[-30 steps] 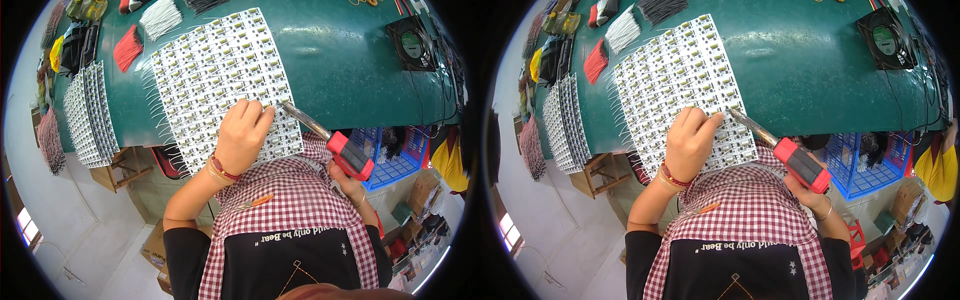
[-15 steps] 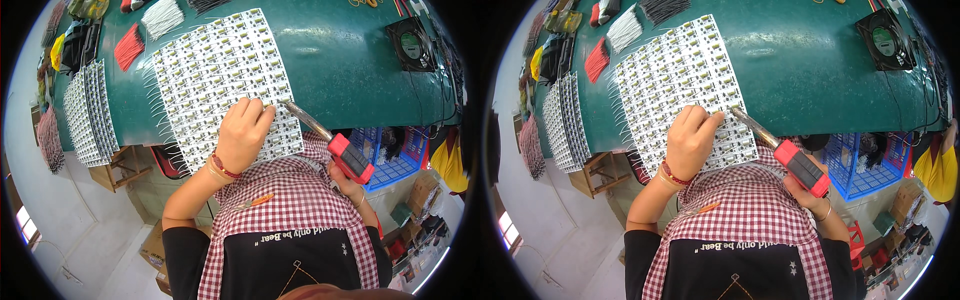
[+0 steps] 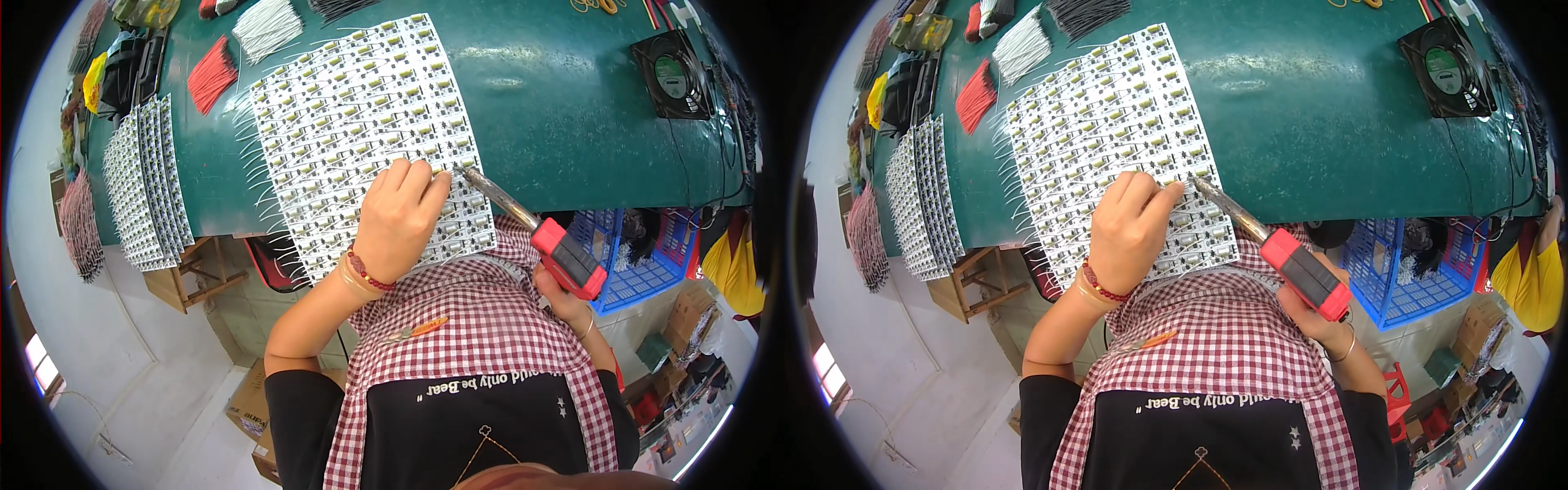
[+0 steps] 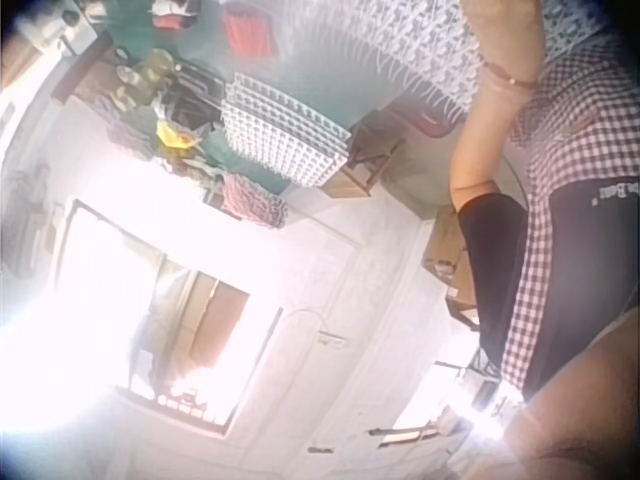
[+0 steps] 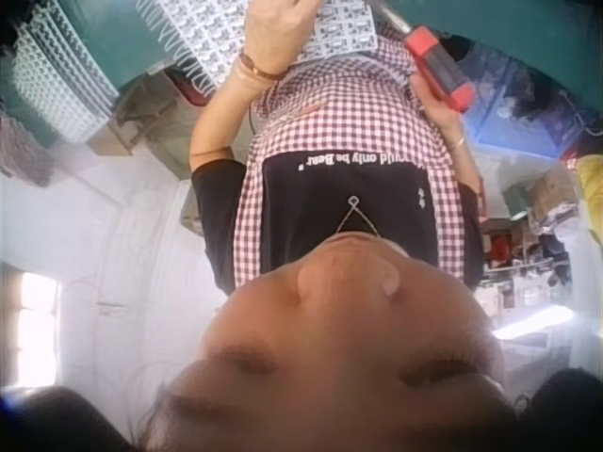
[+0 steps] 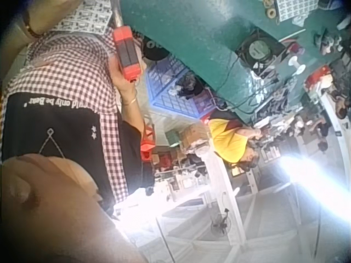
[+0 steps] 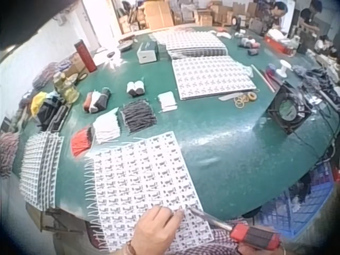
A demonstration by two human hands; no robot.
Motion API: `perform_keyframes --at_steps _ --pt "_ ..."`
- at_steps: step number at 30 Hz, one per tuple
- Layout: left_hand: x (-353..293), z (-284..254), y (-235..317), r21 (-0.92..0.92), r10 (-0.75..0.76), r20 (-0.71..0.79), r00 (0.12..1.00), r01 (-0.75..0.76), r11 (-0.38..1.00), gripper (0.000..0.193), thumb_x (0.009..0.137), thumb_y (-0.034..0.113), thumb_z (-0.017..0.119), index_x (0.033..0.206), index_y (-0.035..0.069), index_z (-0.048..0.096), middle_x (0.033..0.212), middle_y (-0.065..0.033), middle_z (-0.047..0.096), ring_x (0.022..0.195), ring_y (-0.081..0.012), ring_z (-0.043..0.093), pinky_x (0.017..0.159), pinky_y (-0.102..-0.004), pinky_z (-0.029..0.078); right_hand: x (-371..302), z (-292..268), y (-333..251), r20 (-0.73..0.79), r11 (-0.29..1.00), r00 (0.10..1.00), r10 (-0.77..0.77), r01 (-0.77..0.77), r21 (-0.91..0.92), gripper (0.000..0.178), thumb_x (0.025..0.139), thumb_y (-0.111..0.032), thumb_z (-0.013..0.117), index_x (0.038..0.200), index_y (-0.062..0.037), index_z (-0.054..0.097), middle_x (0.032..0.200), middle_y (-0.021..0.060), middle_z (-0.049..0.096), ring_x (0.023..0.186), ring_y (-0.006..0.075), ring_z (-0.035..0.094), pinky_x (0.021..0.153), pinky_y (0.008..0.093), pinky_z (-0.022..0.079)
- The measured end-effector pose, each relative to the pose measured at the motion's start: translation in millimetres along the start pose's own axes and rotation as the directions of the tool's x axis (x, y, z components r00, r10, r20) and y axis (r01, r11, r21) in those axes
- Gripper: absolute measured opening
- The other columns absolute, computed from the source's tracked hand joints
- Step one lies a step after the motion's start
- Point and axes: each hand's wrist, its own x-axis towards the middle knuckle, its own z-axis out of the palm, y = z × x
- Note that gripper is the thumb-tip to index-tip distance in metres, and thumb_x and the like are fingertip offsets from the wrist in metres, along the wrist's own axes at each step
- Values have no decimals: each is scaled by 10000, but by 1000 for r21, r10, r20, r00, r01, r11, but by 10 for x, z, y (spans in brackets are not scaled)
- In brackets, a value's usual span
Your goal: The person uses a red heat gun to apply heat to a white LED strip panel on a green workbench. They repeatedly move the heat gun across the surface of the panel, focusing on specific areas while holding the panel steady with their left hand. The task involves heating the strip, likely to activate adhesive or secure components, and continues throughout the clip.
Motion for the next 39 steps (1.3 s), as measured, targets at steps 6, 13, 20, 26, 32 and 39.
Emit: perform_keyframes --at_steps 6,13,20,26,32,39 --pt "2 -19 -6 -8 0 5 1000 0 1000 267 680 -33 639 935 36 678 724 -54 448 685 -211 513 584 -333 448 -61 -42 -22 31 986 998 58 -62 158 153 843 -123 699 945 -17 657 800 85 622 669 198 596 594 315 468" --pt "13 -32 4 106 24 42 999 -29 994 211 727 17 654 930 68 688 739 -25 485 699 -185 522 611 -327 405 97 -37 -345 40 845 999 29 -46 532 192 948 -200 651 904 -18 609 761 51 605 681 131 565 623 292 472" --pt "30 -71 9 157 51 72 996 -62 986 198 747 38 659 938 77 696 761 -9 519 723 -174 536 639 -326 400 78 -4 -359 44 858 996 82 -93 505 195 930 -204 670 895 -20 617 770 43 612 693 127 569 634 285 474" --pt "86 -210 27 144 46 61 997 -54 988 237 729 27 649 955 75 704 772 -12 532 752 -180 552 659 -329 403 54 12 -277 57 865 995 83 -100 491 155 929 -164 656 900 -16 622 790 34 610 722 126 568 649 285 470" --pt "140 -137 -97 85 63 69 996 -69 994 271 706 4 640 960 67 708 770 -20 529 747 -190 544 671 -333 400 50 48 -208 56 864 994 95 -110 491 126 916 -111 656 971 0 634 831 33 616 746 124 574 658 292 471" --pt "152 -95 -124 36 50 80 996 -53 998 260 707 -17 627 945 62 693 769 -32 505 742 -203 526 674 -340 405 -28 70 -91 40 949 988 148 -153 274 195 841 -63 694 1018 5 650 894 61 633 765 150 597 654 301 481"
